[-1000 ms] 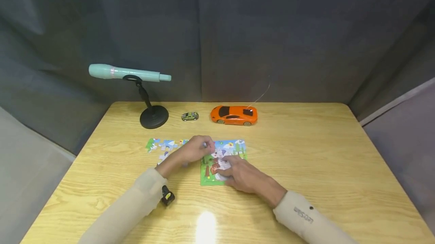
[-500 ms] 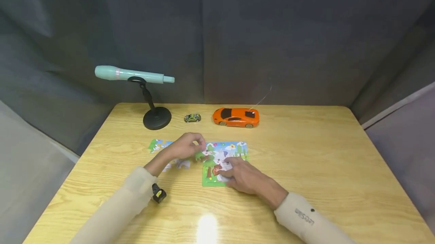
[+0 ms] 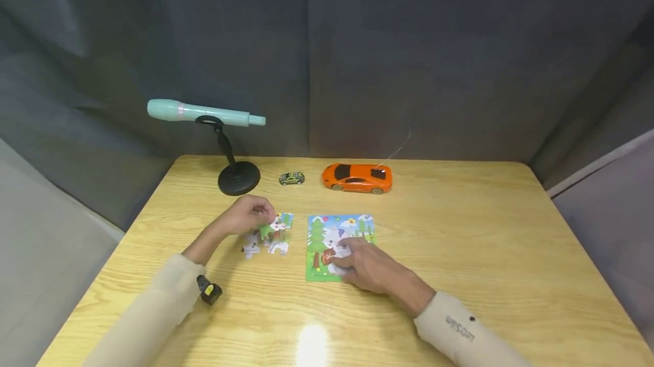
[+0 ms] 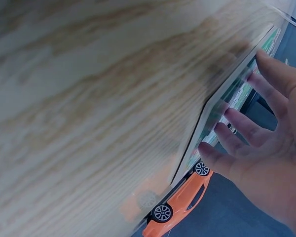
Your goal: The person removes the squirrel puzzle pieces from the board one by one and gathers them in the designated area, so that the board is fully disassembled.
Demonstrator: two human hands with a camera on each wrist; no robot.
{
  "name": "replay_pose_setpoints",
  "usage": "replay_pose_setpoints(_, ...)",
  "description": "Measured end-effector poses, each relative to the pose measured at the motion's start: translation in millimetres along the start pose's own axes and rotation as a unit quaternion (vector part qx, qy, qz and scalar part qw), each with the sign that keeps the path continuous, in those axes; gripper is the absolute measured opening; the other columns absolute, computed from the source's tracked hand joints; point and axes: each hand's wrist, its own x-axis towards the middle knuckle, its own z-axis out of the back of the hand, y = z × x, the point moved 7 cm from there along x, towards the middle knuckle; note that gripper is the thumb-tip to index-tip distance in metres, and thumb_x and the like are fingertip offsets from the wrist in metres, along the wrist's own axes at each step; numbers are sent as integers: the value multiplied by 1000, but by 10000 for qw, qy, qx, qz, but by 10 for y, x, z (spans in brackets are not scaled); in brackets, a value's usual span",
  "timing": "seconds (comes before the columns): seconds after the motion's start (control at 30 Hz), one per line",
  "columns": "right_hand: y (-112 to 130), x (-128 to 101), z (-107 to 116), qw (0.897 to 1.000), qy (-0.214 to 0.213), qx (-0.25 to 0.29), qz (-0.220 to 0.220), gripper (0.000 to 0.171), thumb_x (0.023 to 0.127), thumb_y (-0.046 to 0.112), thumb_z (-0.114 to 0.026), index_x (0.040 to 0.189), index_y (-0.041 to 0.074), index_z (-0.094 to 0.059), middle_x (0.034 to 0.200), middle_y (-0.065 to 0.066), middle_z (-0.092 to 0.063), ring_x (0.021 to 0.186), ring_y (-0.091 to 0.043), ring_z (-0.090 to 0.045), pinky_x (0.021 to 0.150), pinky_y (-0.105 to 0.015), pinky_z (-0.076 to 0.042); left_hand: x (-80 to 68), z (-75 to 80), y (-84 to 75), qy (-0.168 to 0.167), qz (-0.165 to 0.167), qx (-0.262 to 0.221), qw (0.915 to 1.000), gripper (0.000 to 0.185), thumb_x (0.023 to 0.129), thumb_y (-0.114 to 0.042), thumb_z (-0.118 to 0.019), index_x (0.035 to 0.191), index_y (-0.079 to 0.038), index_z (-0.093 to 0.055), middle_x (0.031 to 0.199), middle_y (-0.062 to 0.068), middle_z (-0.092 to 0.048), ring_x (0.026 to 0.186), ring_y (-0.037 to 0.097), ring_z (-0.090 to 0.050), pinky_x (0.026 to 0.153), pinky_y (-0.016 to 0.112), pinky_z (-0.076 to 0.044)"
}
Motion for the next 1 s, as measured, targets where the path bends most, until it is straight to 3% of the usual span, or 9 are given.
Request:
replay_pose_setpoints(0.27,-14,-5,-9,10000,7,-31,-40,41,88,27,-67,127,16,-61,138,-19,-49,128,-35,-45,107,-52,-34,-149,250,254,-38,188,265,9995,10,91,-3,-56,88,-5,-66,86,9,-65,76,16,-56,66,28,-46)
replay_pose_setpoints(0.57,-25,11,-20,9999,65,-7,-127,41,88,27,-67,127,16,-61,138,-18,-49,129,-35,-44,108,-52,-34,-339,431,564,19,533,666,9964,10,90,-3,-58,85,-6,-66,84,7,-64,75,16,-54,68,30,-44)
replay_pose_setpoints(1.0,-29,13,-22,10000,20,20,-55,41,87,28,-68,126,15,-62,138,-17,-50,128,-35,-46,107,-52,-34,-439,463,792,-50,689,941,9932,11,88,-2,-61,80,-7,-67,78,4,-64,71,14,-53,67,29,-44)
